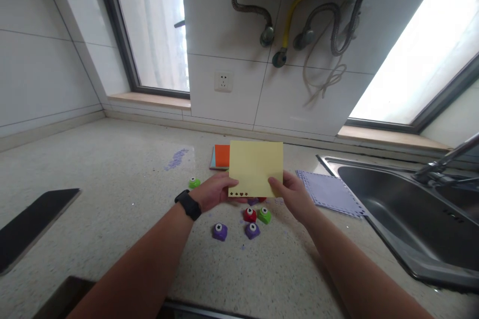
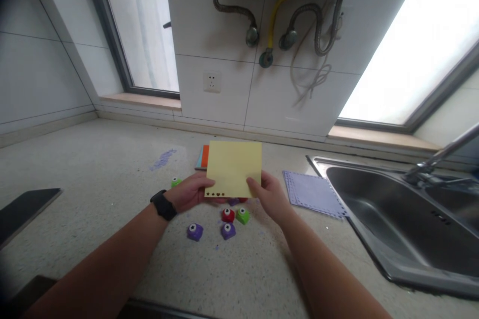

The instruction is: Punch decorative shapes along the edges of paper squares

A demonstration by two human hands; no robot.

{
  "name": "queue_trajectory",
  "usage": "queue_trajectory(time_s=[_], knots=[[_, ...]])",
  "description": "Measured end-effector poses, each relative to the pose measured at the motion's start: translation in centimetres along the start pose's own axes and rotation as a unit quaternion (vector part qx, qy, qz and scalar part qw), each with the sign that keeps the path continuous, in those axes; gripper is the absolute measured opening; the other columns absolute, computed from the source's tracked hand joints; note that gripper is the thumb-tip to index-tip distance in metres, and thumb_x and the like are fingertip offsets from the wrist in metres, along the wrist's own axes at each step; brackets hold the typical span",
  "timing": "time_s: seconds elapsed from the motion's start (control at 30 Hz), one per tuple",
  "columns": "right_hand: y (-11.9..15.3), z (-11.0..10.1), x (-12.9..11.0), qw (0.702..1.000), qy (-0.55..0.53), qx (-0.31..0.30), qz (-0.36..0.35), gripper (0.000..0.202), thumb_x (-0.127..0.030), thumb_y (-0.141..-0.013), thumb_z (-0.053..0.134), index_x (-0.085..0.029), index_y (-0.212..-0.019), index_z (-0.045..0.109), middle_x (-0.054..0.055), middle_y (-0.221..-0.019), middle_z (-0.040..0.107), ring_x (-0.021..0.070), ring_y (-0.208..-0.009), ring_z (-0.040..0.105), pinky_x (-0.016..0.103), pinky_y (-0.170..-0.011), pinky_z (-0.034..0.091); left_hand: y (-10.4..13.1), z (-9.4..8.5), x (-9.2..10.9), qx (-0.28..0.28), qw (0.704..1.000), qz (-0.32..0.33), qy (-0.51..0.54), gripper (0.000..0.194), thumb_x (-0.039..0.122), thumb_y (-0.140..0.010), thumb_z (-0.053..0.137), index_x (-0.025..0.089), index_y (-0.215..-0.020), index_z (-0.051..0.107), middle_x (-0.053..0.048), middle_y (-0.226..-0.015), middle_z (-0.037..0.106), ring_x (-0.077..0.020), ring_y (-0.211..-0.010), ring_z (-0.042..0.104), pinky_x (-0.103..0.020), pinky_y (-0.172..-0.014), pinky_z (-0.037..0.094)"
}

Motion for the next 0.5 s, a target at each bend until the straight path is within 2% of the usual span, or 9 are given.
queue_trajectory(time_s=[0.1, 0.23, 0.4, 0.5], knots=[[-0.1, -0.4, 0.1, 0.999, 0.022, 0.037, -0.033, 0.037, -0.049, -0.085, 0.072, -0.020, -0.108, 0.071, 0.009, -0.097, 0.077, 0.0246, -0.087, 0.071, 0.040, -0.078, 0.057, 0.0, -0.1, 0.2, 0.018, 1.000, 0.008, -0.005, 0.030, 0.011, -0.088, 0.060, 0.006, -0.118, 0.064, -0.023, -0.114, 0.073, -0.0274, -0.098, 0.075, -0.040, -0.084, 0.063], [-0.2, -0.8, 0.3, 0.996, 0.035, 0.065, -0.056, 0.032, -0.047, -0.087, 0.071, -0.020, -0.103, 0.070, 0.006, -0.089, 0.075, 0.0211, -0.075, 0.067, 0.035, -0.066, 0.054, -0.1, -0.3, 0.4, 0.034, 0.999, 0.020, -0.026, 0.024, 0.013, -0.090, 0.061, 0.006, -0.113, 0.067, -0.021, -0.107, 0.075, -0.0253, -0.094, 0.076, -0.037, -0.084, 0.063], [-0.3, -1.1, 0.4, 0.993, 0.043, 0.079, -0.071, 0.030, -0.045, -0.090, 0.068, -0.018, -0.102, 0.069, 0.006, -0.088, 0.074, 0.0206, -0.077, 0.066, 0.034, -0.066, 0.052, -0.1, -0.4, 0.6, 0.027, 0.997, 0.031, -0.067, 0.034, 0.025, -0.092, 0.068, 0.006, -0.120, 0.068, -0.022, -0.116, 0.073, -0.0260, -0.104, 0.073, -0.035, -0.089, 0.061], [-0.3, -1.3, 0.5, 0.993, 0.046, 0.084, -0.074, 0.029, -0.045, -0.090, 0.068, -0.018, -0.102, 0.069, 0.007, -0.089, 0.074, 0.0202, -0.075, 0.066, 0.033, -0.064, 0.051, -0.1, -0.8, 0.6, 0.038, 0.994, 0.041, -0.094, 0.035, 0.028, -0.089, 0.072, 0.008, -0.117, 0.071, -0.019, -0.112, 0.075, -0.0224, -0.098, 0.074, -0.031, -0.088, 0.060]])
Point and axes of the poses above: each hand's wrist, its own y-axis away from the middle knuckle, its own z-axis out of the palm, x = y × z, the point moved 2 cm from there along -y, towards the middle knuckle
